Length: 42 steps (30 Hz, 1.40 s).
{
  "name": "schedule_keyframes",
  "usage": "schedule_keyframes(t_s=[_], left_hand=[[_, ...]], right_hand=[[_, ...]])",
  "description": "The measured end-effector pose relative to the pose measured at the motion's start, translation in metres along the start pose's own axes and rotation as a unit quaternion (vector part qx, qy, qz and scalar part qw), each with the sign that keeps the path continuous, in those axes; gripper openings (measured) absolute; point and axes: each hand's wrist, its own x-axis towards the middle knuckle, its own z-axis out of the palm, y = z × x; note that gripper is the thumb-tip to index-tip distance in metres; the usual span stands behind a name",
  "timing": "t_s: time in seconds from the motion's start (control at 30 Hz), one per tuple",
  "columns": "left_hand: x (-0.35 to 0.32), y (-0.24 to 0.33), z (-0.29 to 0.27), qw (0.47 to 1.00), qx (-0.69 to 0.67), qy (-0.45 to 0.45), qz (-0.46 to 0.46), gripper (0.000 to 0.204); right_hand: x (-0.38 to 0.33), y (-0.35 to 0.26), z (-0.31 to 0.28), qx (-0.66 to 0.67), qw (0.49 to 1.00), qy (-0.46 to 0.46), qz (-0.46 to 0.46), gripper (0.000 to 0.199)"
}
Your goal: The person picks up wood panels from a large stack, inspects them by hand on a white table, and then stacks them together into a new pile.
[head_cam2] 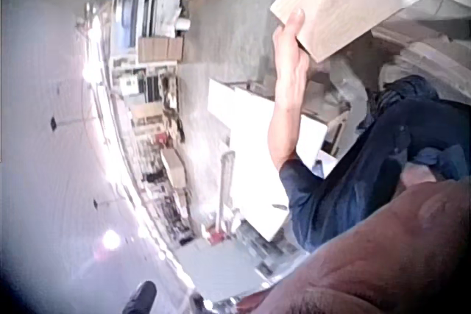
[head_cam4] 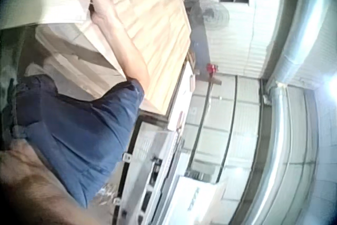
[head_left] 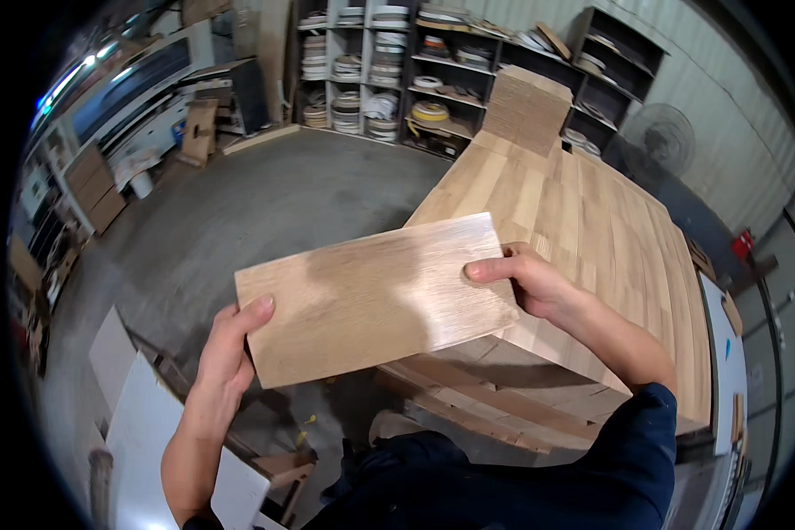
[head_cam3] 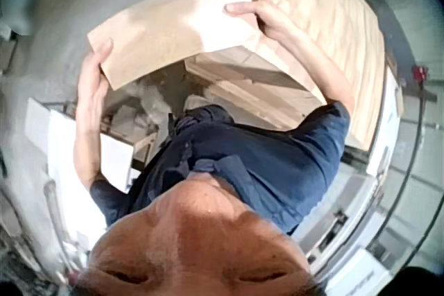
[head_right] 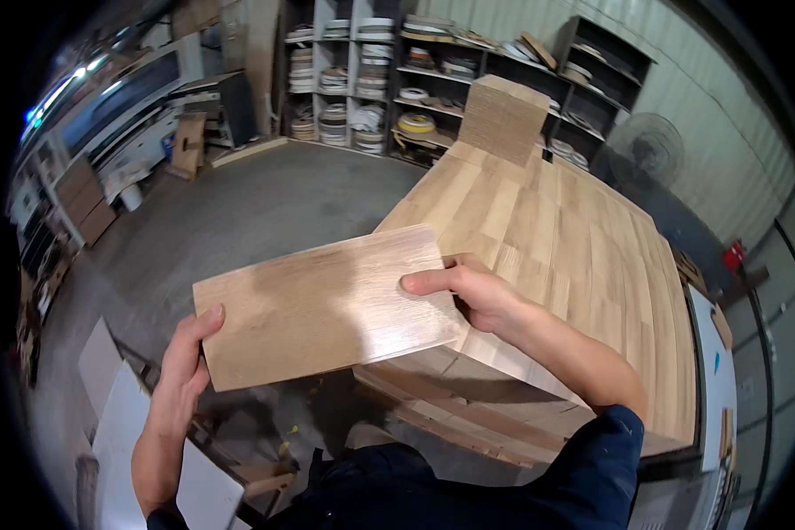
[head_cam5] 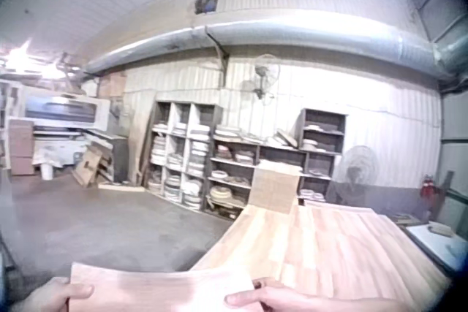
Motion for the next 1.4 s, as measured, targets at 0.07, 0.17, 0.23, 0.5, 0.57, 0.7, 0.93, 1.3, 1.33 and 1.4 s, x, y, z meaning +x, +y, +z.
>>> schedule_keyframes(t_s=[0.07, 0.17, 0.23, 0.5, 0.57, 0.7, 0.93, 1.3, 1.33, 1.4], left_hand=[[0.051, 0.017, -0.007, 0.998, 0.022, -0.048, -0.033, 0.055], [0.130, 0.030, -0.004, 0.989, 0.030, -0.121, -0.079, 0.048], [0.180, 0.039, 0.009, 0.981, 0.053, -0.156, -0.107, 0.046], [0.343, 0.052, 0.064, 0.928, 0.135, -0.291, -0.192, 0.047], [0.379, 0.053, 0.081, 0.907, 0.148, -0.331, -0.213, 0.048], [0.462, 0.042, 0.128, 0.852, 0.154, -0.417, -0.276, 0.046], [0.574, 0.009, 0.255, 0.757, 0.203, -0.550, -0.288, 0.046], [0.641, -0.032, 0.391, 0.627, 0.140, -0.747, -0.171, 0.046], [0.646, -0.035, 0.396, 0.602, 0.099, -0.779, -0.145, 0.052], [0.652, -0.038, 0.403, 0.557, 0.011, -0.826, -0.087, 0.064]], right_hand=[[0.011, -0.002, 0.001, 0.017, 0.998, 0.057, -0.016, 0.059], [0.029, -0.001, -0.002, 0.072, 0.988, 0.136, -0.009, 0.063], [0.041, 0.002, -0.008, 0.086, 0.979, 0.182, -0.034, 0.065], [0.089, 0.016, -0.024, 0.149, 0.936, 0.317, -0.038, 0.068], [0.101, 0.014, -0.025, 0.168, 0.922, 0.348, -0.037, 0.066], [0.127, 0.004, -0.028, 0.234, 0.887, 0.396, -0.040, 0.059], [0.168, -0.009, -0.049, 0.268, 0.814, 0.507, -0.092, 0.062], [0.198, -0.022, -0.054, 0.137, 0.655, 0.724, -0.166, 0.057], [0.200, -0.025, -0.051, 0.080, 0.641, 0.744, -0.170, 0.061], [0.203, -0.027, -0.046, -0.030, 0.603, 0.780, -0.164, 0.069]])
